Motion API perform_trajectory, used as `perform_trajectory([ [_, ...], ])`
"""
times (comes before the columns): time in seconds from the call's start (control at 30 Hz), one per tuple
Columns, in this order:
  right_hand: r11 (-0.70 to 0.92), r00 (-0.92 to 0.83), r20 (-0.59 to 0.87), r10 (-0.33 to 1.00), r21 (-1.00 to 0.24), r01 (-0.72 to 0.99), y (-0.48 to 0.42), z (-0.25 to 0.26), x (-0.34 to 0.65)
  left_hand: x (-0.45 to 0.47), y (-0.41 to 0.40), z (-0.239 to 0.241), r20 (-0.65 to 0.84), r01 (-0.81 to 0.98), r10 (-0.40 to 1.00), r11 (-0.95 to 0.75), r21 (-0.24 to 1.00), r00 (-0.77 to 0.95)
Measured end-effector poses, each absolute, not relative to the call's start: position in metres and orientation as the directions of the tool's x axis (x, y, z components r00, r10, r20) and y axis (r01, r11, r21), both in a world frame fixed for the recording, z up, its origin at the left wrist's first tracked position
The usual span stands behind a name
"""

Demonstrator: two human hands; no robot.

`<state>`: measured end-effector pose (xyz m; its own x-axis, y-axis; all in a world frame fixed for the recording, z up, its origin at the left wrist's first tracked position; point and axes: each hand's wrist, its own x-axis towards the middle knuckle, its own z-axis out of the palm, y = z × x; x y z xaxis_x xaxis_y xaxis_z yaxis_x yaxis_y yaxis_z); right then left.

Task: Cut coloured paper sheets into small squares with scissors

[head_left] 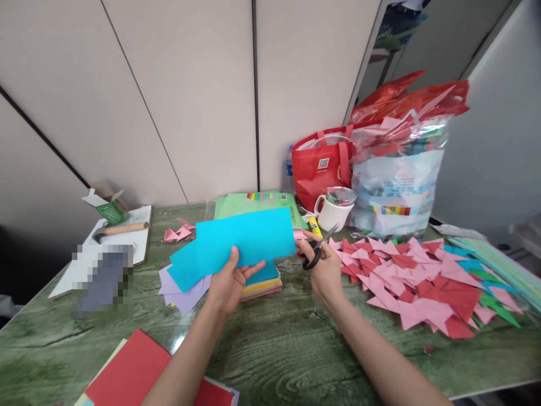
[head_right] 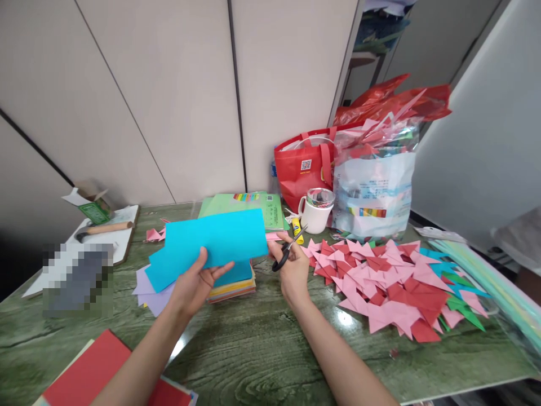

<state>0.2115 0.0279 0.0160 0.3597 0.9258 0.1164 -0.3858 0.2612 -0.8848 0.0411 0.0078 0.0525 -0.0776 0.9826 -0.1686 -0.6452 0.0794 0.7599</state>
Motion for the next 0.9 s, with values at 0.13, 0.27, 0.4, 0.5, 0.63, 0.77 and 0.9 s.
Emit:
perform_trajectory([
  [0.13,0.243,0.18,0.192,0.965,-0.913,-0.328,0.017,0.022,0.206,0.043,0.016,0.062,-0.128,-0.735,0.975,-0.049,0.676,-0.182],
  [0.27,0.001,-0.416,0.113,0.903,-0.966,-0.26,0.0,0.022,0.192,0.047,0.014,0.059,-0.183,-0.763,0.972,0.007,0.647,-0.147],
  [0.4,-0.122,-0.613,0.034,0.789,-0.97,-0.211,-0.014,0.018,0.178,0.051,0.011,0.054,-0.185,-0.72,0.975,0.04,0.692,-0.124],
  [0.5,-0.141,-0.603,0.007,0.798,-0.97,-0.197,-0.019,0.016,0.173,0.054,0.008,0.053,-0.149,-0.673,0.975,0.002,0.74,-0.161],
  [0.63,-0.133,-0.564,-0.006,0.825,-0.974,-0.185,-0.02,0.017,0.171,0.058,0.006,0.052,-0.139,-0.64,0.969,-0.026,0.768,-0.206],
  [0.77,-0.132,-0.53,-0.01,0.848,-0.973,-0.192,-0.02,0.02,0.169,0.06,0.004,0.049,-0.079,-0.643,0.965,-0.105,0.759,-0.25],
  [0.9,-0.114,-0.5,0.0,0.866,-0.973,-0.199,-0.02,0.022,0.169,0.061,0.002,0.042,-0.16,-0.575,0.955,-0.013,0.818,-0.248],
])
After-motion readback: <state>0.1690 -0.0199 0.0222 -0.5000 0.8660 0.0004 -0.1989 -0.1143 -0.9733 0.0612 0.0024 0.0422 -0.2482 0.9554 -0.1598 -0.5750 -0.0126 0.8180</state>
